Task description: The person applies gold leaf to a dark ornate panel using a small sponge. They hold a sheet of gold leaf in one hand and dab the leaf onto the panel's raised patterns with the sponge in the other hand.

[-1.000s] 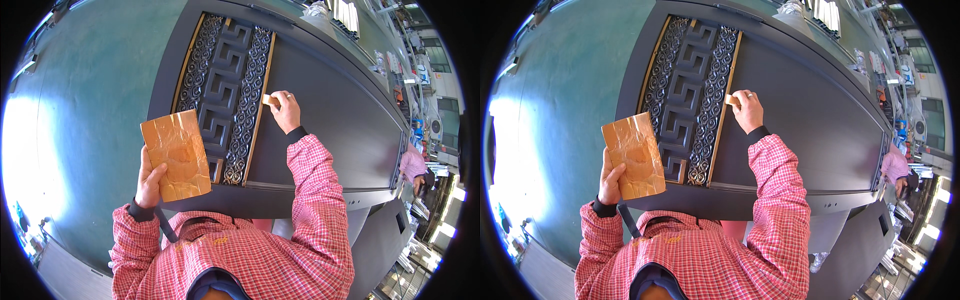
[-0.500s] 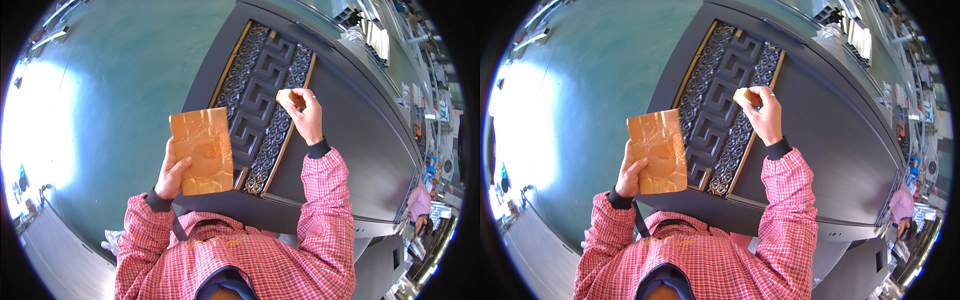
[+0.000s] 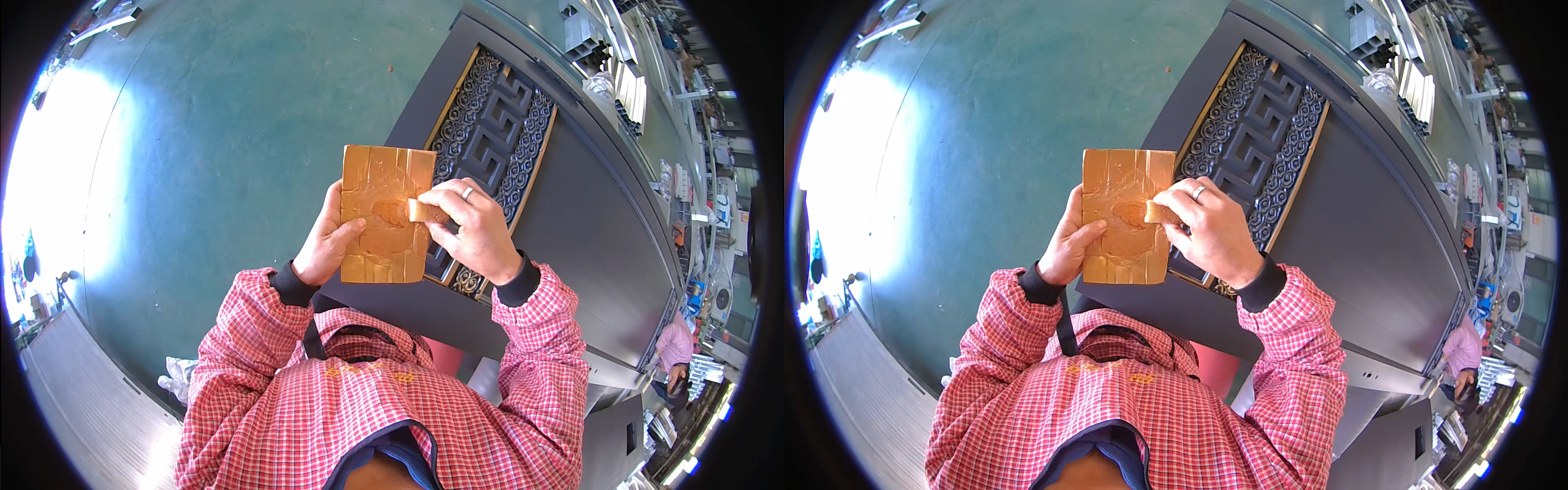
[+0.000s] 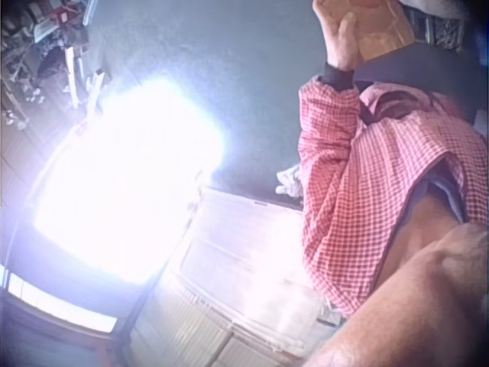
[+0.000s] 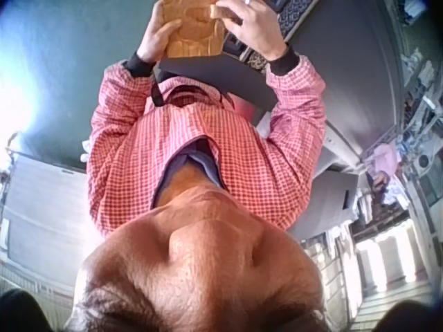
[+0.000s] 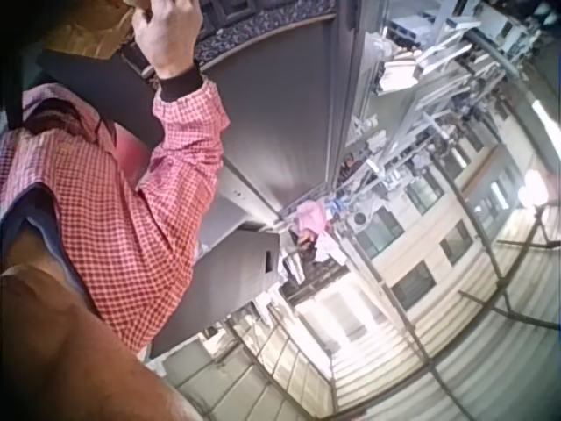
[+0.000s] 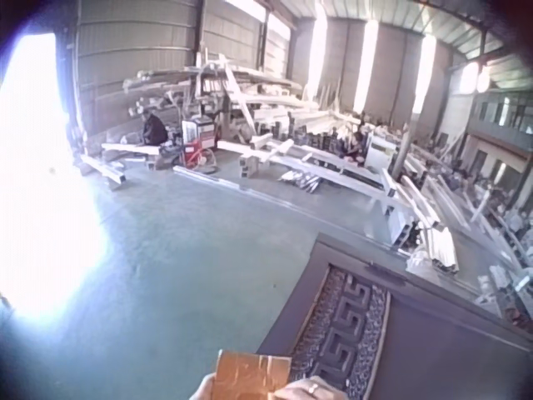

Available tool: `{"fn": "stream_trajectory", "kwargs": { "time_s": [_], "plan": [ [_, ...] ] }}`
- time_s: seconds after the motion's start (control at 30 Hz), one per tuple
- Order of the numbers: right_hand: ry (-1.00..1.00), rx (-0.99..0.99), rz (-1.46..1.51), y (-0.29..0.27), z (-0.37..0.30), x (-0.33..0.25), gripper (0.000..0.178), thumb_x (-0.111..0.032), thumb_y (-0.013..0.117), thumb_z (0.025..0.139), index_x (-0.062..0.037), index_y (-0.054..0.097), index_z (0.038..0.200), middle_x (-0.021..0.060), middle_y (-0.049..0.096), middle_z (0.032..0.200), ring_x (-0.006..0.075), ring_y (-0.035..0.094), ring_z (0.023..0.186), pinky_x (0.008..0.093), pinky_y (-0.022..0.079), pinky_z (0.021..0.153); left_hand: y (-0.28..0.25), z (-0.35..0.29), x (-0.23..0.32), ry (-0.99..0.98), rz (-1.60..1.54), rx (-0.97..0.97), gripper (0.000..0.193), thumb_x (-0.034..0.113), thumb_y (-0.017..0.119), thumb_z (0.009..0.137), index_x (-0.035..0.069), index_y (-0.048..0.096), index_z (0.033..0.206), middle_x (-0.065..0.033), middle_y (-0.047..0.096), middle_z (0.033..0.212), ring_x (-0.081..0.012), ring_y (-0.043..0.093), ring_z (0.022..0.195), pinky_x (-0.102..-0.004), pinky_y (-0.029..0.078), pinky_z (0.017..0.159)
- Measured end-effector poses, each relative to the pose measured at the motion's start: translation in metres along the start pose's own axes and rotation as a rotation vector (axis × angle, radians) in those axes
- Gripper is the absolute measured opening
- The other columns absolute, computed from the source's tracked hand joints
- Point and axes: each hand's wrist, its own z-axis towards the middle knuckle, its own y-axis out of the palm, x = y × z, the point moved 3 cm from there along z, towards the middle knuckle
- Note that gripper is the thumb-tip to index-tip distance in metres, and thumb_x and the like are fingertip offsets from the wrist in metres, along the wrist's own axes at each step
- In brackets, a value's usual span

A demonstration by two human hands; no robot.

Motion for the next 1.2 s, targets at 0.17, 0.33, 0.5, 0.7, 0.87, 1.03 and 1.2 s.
{"fn": "stream_trajectory", "kwargs": {
  "time_s": [0.17,0.33,0.5,0.7,0.87,1.03,1.2],
  "plan": [
    [-0.020,0.008,-0.061,0.016,0.018,-0.032,0.031,-0.002,0.069,0.067,-0.0092,0.063,0.096,0.0036,0.061,0.090,0.0239,0.059,0.085,0.0339,0.052,0.073,-0.022,-0.005,0.022,0.023,0.022,-0.030,0.062,-0.004,0.041,0.092,0.006,0.013,0.147,-0.0102,0.039,0.140,-0.0184,0.040,0.127,-0.0337,0.036,0.105],
    [-0.013,0.118,-0.132,0.011,0.035,-0.036,0.030,-0.001,0.068,0.067,-0.0096,0.062,0.095,0.0038,0.059,0.089,0.0242,0.058,0.084,0.0344,0.052,0.074,-0.032,0.002,0.035,0.037,0.091,-0.030,0.062,-0.005,0.041,0.092,0.006,0.013,0.146,-0.0114,0.040,0.139,-0.0184,0.041,0.126,-0.0339,0.037,0.104],
    [0.055,0.161,-0.047,0.007,0.046,0.009,0.027,0.001,0.066,0.069,-0.0094,0.063,0.094,0.0055,0.060,0.086,0.0254,0.059,0.081,0.0344,0.051,0.071,-0.032,0.020,0.038,-0.018,-0.011,-0.008,0.062,-0.008,0.040,0.090,0.007,0.017,0.145,-0.0120,0.040,0.139,-0.0193,0.042,0.126,-0.0335,0.038,0.104],
    [0.365,0.470,-0.006,-0.017,0.071,0.181,0.017,-0.008,0.067,0.077,-0.0040,0.064,0.094,0.0122,0.064,0.085,0.0268,0.063,0.077,0.0359,0.050,0.070,-0.046,0.043,0.035,-0.021,0.029,0.095,0.061,-0.010,0.038,0.089,0.008,0.018,0.144,-0.0115,0.038,0.140,-0.0213,0.041,0.127,-0.0348,0.036,0.106],
    [0.390,0.536,-0.132,-0.009,0.108,0.297,0.019,-0.007,0.062,0.078,-0.0048,0.063,0.096,0.0166,0.064,0.087,0.0343,0.063,0.081,0.0396,0.050,0.071,-0.052,0.061,0.029,-0.039,0.031,0.166,0.063,-0.010,0.038,0.089,0.008,0.017,0.146,-0.0115,0.037,0.141,-0.0218,0.041,0.128,-0.0359,0.037,0.106],
    [0.456,0.508,-0.175,0.008,0.137,0.376,0.022,-0.007,0.062,0.077,-0.0084,0.062,0.099,0.0162,0.063,0.094,0.0377,0.060,0.089,0.0441,0.049,0.077,-0.058,0.069,0.022,-0.068,0.022,0.248,0.066,-0.009,0.040,0.087,0.007,0.016,0.147,-0.0122,0.036,0.142,-0.0234,0.041,0.128,-0.0371,0.038,0.105],
    [0.540,0.434,-0.223,0.018,0.159,0.388,0.026,-0.007,0.062,0.078,-0.0105,0.061,0.103,0.0149,0.062,0.102,0.0374,0.057,0.100,0.0448,0.049,0.083,-0.067,0.068,0.019,-0.049,0.056,0.289,0.066,-0.004,0.042,0.089,0.011,0.015,0.148,-0.0122,0.040,0.141,-0.0250,0.045,0.126,-0.0397,0.041,0.104]
  ]
}}
